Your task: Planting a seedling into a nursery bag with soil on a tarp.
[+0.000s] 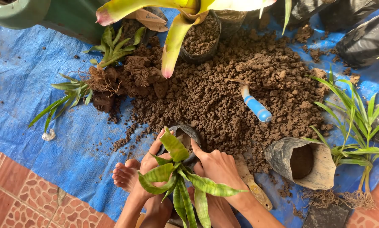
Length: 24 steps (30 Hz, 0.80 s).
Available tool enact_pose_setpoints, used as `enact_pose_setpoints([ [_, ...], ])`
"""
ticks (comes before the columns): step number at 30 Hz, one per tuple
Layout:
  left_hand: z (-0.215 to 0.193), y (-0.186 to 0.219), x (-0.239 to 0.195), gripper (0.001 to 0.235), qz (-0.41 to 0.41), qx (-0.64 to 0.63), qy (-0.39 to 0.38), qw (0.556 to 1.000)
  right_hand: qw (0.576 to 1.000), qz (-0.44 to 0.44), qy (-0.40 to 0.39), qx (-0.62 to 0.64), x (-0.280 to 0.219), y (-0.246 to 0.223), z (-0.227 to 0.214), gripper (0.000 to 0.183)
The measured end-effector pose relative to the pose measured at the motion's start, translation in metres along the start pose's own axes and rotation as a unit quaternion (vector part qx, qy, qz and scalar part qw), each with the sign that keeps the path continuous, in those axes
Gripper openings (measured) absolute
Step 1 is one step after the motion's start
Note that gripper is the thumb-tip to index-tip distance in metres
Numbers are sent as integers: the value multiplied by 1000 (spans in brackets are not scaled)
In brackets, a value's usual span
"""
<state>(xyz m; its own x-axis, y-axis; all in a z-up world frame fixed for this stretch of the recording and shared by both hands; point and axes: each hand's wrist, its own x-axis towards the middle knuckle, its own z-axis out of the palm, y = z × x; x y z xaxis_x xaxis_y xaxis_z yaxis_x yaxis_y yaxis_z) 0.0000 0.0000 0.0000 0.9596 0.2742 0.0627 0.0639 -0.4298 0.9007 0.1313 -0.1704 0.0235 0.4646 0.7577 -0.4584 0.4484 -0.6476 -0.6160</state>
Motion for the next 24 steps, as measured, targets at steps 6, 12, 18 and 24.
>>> enact_pose_setpoints([
  [6,-2,3,5,35,-1,-19,-11,1000,1000,-17,10,24,3,1,1,73],
  [12,0,-12,1,42,-6,17,-14,1000,998,-11,-32,-43,7,0,-6,76],
  [18,0,-9,4,47,-16,13,-14,1000,997,9,-59,-50,18,-1,-16,75],
  [24,5,-33,-23,38,-83,148,7,985,998,-49,32,-25,22,-2,-29,63],
])
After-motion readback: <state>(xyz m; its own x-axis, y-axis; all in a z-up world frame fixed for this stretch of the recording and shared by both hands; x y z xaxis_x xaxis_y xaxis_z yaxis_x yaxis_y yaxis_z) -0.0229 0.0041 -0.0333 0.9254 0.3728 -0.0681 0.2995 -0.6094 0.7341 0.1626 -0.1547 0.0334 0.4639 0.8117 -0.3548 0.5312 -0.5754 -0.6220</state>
